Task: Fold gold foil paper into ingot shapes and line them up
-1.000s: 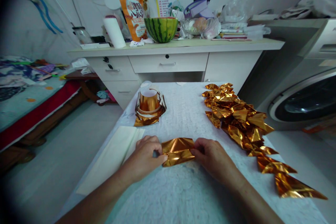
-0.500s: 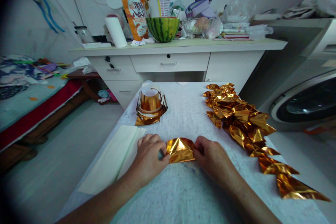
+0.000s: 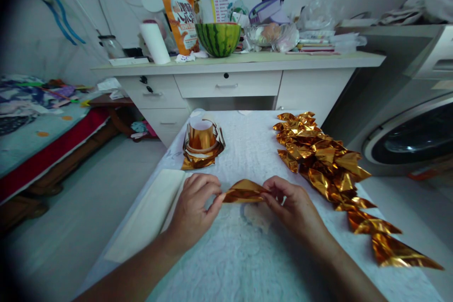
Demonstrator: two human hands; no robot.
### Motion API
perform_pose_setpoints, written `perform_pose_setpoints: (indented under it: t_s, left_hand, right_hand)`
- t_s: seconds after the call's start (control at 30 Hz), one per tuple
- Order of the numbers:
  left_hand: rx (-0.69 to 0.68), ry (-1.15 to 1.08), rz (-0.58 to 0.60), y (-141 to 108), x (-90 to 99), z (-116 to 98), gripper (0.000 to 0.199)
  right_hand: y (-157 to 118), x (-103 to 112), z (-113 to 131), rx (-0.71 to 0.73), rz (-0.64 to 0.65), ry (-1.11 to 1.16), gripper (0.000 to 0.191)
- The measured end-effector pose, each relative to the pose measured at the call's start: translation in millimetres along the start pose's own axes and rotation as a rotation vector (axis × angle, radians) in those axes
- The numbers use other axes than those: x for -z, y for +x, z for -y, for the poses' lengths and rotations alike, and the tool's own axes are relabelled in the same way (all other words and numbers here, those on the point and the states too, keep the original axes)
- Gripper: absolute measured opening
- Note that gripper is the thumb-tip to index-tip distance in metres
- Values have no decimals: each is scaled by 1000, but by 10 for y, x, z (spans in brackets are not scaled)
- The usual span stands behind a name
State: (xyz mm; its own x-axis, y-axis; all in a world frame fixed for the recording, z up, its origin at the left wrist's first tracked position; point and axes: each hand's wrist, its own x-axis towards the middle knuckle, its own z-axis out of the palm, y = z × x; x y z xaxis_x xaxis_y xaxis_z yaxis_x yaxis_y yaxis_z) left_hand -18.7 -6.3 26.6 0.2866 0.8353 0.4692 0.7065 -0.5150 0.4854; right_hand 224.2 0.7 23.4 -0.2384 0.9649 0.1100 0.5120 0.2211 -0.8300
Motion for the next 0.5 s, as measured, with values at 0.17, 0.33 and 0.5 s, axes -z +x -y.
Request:
perform_pose_setpoints:
  t_s: [0.17,0.33,0.5]
  left_hand:
    - [-84,-157,-65,14,60,-18,24]
    - [-153,-136,32,7,72,-20,32]
    - [-254,-170,257,12,54,55,37]
  right_hand:
    - [-15,66,98,232,-125,-47,2]
    - [-25,121,131,248,-44,24,2]
    - [-36,159,159,113,247,48,7]
